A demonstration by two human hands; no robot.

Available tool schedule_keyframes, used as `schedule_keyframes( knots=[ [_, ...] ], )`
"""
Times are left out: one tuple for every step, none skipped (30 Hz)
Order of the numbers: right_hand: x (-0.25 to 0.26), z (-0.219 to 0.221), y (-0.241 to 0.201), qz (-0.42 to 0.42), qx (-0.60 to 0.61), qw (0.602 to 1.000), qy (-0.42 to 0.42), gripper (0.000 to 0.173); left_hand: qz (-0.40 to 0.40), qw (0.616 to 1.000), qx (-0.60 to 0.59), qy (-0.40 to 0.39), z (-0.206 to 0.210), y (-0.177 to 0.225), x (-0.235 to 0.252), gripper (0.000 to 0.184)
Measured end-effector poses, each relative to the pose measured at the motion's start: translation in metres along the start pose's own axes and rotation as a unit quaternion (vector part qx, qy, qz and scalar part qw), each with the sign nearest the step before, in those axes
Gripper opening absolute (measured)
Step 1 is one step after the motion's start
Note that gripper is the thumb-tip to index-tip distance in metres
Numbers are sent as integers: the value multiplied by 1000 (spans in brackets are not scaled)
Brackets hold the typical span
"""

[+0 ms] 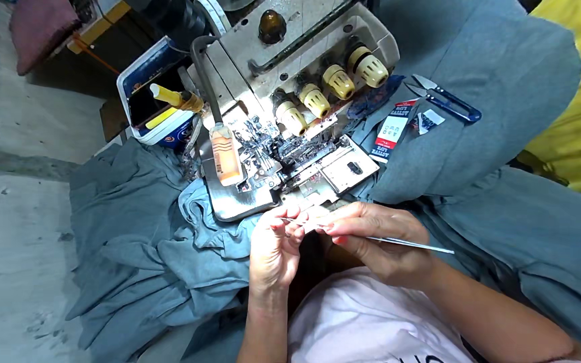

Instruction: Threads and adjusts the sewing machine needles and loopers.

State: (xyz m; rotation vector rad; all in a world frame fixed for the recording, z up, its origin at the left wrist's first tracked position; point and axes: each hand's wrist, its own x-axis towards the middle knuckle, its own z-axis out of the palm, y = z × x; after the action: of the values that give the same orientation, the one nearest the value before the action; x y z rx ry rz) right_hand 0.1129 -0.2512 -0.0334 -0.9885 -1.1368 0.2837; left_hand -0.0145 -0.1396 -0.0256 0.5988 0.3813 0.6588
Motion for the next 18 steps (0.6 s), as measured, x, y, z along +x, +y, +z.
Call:
schedule_keyframes(
  knots=[
    [0,0,0,2,0,1000,5,14,1,1000,6,-2,-1,0,0,13],
    [0,0,0,4,1,1000,10,15,5,1000,17,-4,-2,1,-1,17],
    [0,-1,0,7,3,1000,13,15,12,999,32,-7,-2,1,-2,22],
    [-1,-1,0,10,7,1000,17,15,23,998,56,-5,-2,2,-4,27],
    [-1,-1,1,14,12,1000,24,15,40,995,88,3,-2,2,-6,32],
    [-1,-1,1,19,15,999,31,15,63,989,132,15,-1,2,-9,38],
    [-2,-1,2,25,18,999,41,15,90,978,186,28,0,2,-12,41],
    [-2,-1,2,32,21,998,52,15,119,962,244,29,0,2,-16,43],
    [-2,0,3,40,24,997,66,15,149,945,292,16,-1,2,-19,44],
    [-2,2,4,48,25,995,84,15,175,929,327,-5,-2,3,-23,45],
    [-1,3,6,55,23,993,104,15,198,916,349,-22,-1,3,-26,46],
    [0,5,9,62,17,990,124,15,218,900,375,-35,-1,3,-29,48],
    [1,6,13,68,13,987,144,16,233,883,404,-49,1,4,-31,48],
    [4,8,18,78,9,983,164,17,247,865,433,-60,2,6,-32,47],
    [7,10,22,94,4,979,182,17,257,846,461,-70,2,8,-33,44],
    [12,11,25,115,5,974,198,18,266,828,487,-77,2,10,-32,40],
    [17,14,28,133,7,969,209,18,277,809,513,-78,0,12,-31,35],
    [23,16,31,150,8,965,216,18,290,791,533,-77,-3,13,-28,29]
  ],
)
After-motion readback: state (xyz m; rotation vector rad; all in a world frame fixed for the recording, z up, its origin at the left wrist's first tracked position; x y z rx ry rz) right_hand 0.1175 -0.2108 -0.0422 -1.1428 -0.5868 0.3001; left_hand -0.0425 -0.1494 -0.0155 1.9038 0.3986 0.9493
